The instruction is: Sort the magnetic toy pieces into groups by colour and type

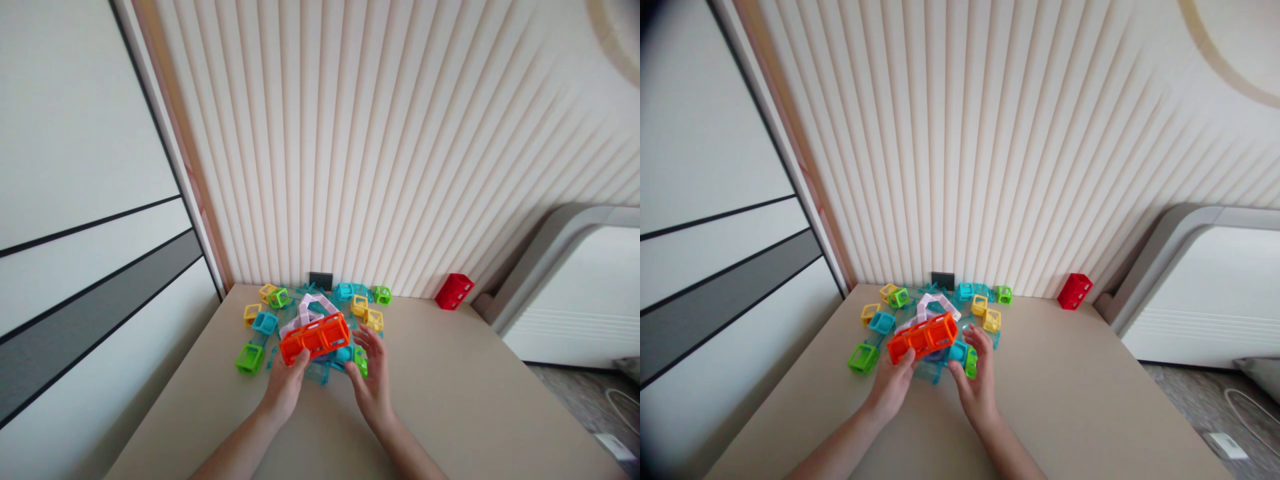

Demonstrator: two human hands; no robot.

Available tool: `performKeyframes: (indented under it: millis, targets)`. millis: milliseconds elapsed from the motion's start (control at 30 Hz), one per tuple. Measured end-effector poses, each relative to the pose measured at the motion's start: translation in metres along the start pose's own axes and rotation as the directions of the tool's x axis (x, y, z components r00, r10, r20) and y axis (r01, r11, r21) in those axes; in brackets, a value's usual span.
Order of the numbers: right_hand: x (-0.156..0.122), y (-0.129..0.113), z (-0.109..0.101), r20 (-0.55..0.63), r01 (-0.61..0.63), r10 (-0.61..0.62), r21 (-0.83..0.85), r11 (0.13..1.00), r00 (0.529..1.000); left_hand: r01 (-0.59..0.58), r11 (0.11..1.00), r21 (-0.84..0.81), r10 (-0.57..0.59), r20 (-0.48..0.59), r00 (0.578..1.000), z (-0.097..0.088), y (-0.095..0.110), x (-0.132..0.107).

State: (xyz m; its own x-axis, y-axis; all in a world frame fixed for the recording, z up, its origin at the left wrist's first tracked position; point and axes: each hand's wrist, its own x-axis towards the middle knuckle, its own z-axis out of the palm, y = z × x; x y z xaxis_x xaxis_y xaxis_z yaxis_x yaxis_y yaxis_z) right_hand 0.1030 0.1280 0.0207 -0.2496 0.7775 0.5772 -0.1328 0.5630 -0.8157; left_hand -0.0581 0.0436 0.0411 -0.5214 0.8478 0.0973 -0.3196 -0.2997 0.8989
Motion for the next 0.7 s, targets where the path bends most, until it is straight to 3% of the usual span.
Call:
performKeyframes:
  millis: [100, 200, 333, 433, 533, 700]
  targets:
    - [-0.005, 0.004, 0.006, -0.021, -0.036, 0.035, -0.021, 0.999, 0.999, 0.050, 0.974, -0.220, -0.057, -0.026, 0.998, 0.003, -0.007, 0.001]
    - [-0.014, 0.005, 0.015, -0.011, -0.054, 0.054, 0.006, 0.999, 0.998, 0.052, 0.973, -0.224, -0.054, -0.005, 0.999, 0.000, -0.014, -0.002]
    - [-0.019, 0.003, 0.026, 0.056, -0.166, 0.159, 0.145, 0.975, 0.986, -0.076, 0.993, 0.089, 0.076, 0.007, 0.997, -0.007, -0.020, -0.008]
    - [-0.018, 0.002, 0.031, 0.080, -0.216, 0.201, 0.284, 0.934, 0.976, -0.214, 0.908, 0.360, 0.183, 0.117, 0.976, -0.011, -0.022, -0.011]
    - [-0.016, 0.004, 0.030, -0.001, -0.225, 0.238, 0.321, 0.920, 0.971, -0.319, 0.836, 0.447, 0.222, 0.256, 0.941, -0.011, -0.025, -0.014]
    - [-0.014, 0.010, 0.022, -0.080, -0.309, 0.345, 0.291, 0.906, 0.935, -0.358, 0.797, 0.486, 0.228, 0.308, 0.924, -0.007, -0.029, -0.017]
